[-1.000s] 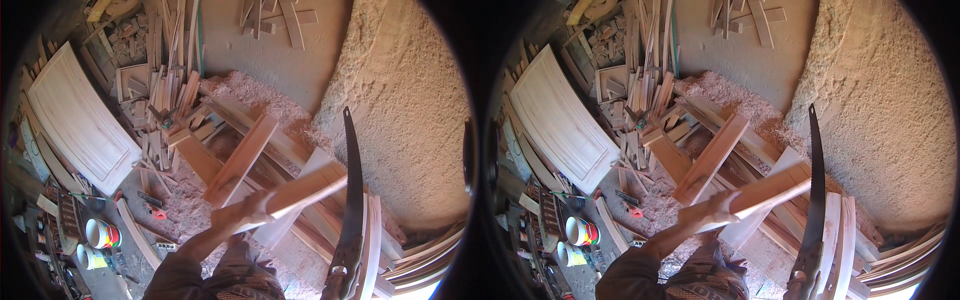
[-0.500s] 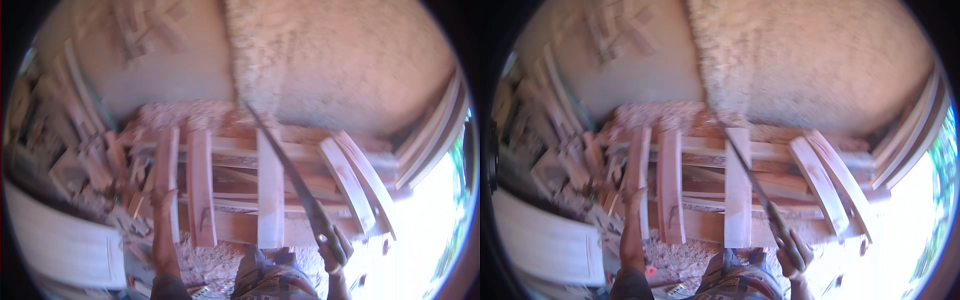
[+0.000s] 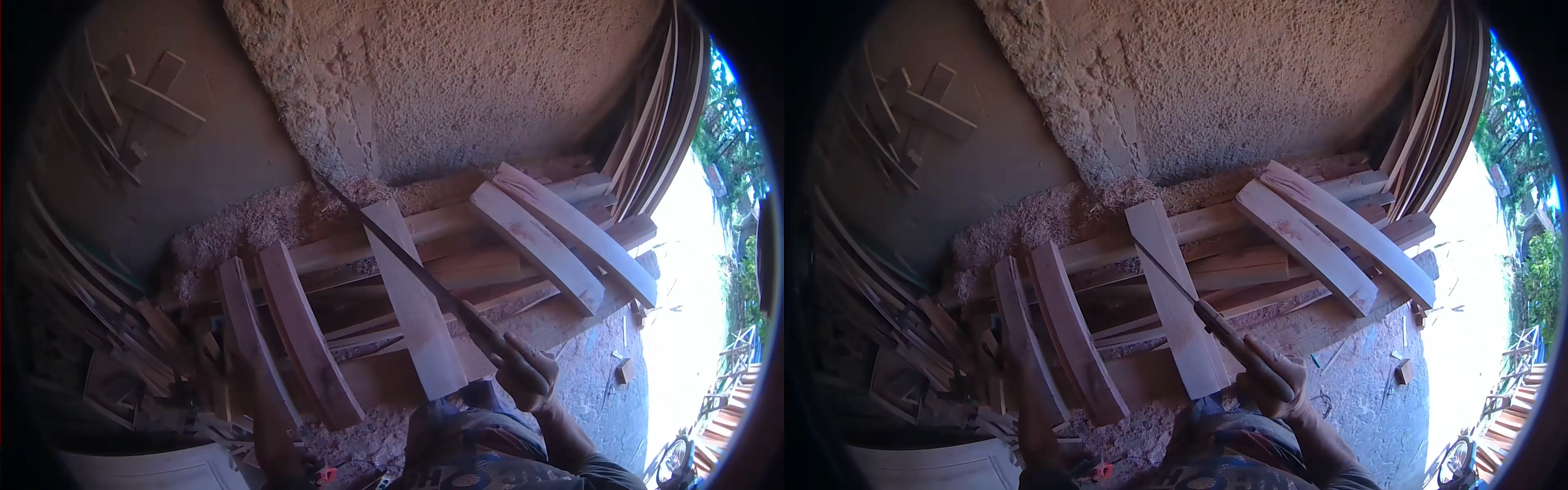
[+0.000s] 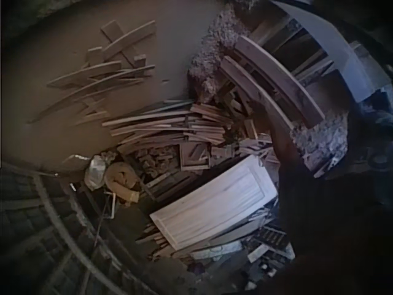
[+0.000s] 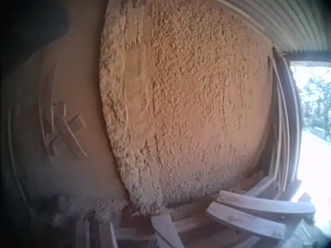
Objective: The person uses a hand saw to cut through a piece of lumber while holding it in place with their other hand on a workbench.
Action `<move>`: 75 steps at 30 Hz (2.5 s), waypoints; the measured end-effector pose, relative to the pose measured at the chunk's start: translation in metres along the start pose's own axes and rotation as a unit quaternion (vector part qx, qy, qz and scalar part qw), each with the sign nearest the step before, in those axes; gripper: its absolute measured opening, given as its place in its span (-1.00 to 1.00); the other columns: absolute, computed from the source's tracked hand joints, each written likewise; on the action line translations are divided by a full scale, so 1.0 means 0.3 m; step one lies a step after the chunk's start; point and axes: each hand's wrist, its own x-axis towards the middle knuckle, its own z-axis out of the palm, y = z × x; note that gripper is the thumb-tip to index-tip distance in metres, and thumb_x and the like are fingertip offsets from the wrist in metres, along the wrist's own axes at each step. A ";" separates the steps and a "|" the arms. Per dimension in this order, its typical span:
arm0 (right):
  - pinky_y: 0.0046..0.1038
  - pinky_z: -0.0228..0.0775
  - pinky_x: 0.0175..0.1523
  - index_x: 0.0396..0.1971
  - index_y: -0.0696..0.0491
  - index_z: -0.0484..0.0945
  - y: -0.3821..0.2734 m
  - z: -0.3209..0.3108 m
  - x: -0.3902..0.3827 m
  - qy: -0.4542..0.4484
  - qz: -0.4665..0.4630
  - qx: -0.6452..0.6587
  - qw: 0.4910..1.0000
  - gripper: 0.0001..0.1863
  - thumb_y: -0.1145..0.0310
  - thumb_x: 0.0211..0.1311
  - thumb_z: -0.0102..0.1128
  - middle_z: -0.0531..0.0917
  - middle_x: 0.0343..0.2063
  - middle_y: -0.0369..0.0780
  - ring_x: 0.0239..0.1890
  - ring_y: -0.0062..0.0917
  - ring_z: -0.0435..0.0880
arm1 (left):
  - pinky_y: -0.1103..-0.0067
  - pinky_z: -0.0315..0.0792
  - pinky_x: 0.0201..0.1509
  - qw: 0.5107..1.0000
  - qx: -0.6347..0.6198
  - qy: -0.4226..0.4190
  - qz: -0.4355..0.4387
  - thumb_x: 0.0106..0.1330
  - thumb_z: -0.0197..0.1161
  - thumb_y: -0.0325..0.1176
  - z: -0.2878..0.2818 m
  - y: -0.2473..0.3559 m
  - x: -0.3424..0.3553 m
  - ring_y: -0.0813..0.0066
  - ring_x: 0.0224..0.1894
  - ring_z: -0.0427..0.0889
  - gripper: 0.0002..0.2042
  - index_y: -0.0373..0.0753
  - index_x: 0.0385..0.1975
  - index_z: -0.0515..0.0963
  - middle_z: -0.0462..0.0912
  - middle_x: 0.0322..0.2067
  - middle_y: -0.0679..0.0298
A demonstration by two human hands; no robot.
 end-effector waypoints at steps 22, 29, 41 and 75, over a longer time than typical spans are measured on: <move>-0.42 0.41 -0.40 0.19 0.27 0.56 0.027 -0.119 -0.279 0.098 0.273 0.000 0.957 -0.47 0.24 0.34 0.13 0.72 -0.21 -0.04 -0.48 -0.50 0.58 | 0.16 0.19 0.50 0.993 0.020 -0.008 0.113 0.27 0.40 -0.13 0.241 0.578 -0.316 -0.17 0.39 0.34 -0.28 -0.36 0.36 0.32 0.42 0.30 -0.19; -0.33 0.60 -0.10 0.15 0.27 0.59 0.036 -0.137 -0.263 0.064 0.254 0.037 0.964 -0.48 0.25 0.30 0.27 0.70 0.00 0.10 -0.19 -0.20 0.80 | 0.19 0.17 0.52 0.995 0.049 -0.067 0.054 0.38 0.23 0.03 0.251 0.109 -0.115 -0.08 0.47 0.26 -0.17 -0.32 0.51 0.08 0.27 0.41 -0.20; -0.35 0.65 -0.21 0.09 0.32 0.60 0.053 -0.148 -0.233 0.044 0.205 -0.003 0.978 -0.55 0.42 0.24 0.32 0.69 -0.03 0.14 -0.29 -0.22 0.80 | 0.21 0.36 0.37 0.981 -0.107 -0.130 -0.094 0.63 -0.35 0.08 0.327 0.495 -0.437 -0.18 0.32 0.43 -0.36 -0.37 0.19 0.50 0.51 0.22 -0.23; -0.37 0.57 0.08 0.18 0.29 0.56 0.597 -0.550 -0.533 0.059 0.299 0.096 0.948 -0.46 0.31 0.25 0.34 0.69 0.05 0.09 0.02 -0.20 0.77 | 0.10 0.41 0.24 0.977 -0.001 -0.047 0.210 0.52 0.06 -0.07 0.800 1.361 -0.901 -0.15 0.15 0.55 -0.56 -0.35 0.12 0.50 0.56 0.07 -0.14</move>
